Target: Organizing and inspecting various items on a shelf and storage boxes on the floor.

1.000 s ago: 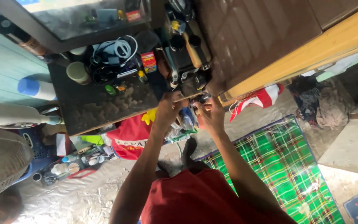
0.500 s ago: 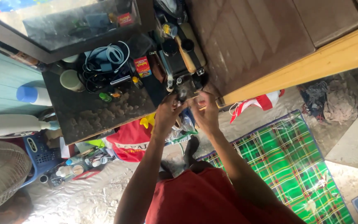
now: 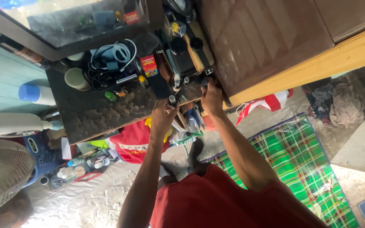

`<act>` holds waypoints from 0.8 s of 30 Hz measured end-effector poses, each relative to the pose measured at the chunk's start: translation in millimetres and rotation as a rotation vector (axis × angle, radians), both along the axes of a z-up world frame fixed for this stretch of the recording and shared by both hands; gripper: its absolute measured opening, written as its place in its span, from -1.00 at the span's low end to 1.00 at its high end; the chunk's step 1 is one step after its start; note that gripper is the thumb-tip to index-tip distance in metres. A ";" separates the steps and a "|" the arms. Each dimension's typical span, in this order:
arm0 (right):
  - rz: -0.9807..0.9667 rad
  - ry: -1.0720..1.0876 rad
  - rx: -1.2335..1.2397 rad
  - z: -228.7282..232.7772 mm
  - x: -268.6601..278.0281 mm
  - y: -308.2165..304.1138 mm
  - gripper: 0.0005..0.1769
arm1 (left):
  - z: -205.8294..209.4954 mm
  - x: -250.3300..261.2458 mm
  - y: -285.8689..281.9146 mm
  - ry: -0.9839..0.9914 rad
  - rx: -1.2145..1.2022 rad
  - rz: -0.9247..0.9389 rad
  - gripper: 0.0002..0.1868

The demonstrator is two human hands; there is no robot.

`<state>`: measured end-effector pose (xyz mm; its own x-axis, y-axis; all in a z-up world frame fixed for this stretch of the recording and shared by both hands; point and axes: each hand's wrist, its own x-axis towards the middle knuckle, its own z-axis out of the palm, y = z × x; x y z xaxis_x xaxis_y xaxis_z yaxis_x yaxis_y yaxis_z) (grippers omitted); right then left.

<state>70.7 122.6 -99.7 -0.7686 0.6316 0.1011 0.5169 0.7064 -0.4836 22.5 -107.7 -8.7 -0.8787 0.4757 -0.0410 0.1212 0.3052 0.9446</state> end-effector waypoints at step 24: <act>-0.047 0.123 -0.151 60.4 97.5 -39.2 -0.70 | -98.2 -14.1 147.7 -0.012 -0.527 0.010 -0.66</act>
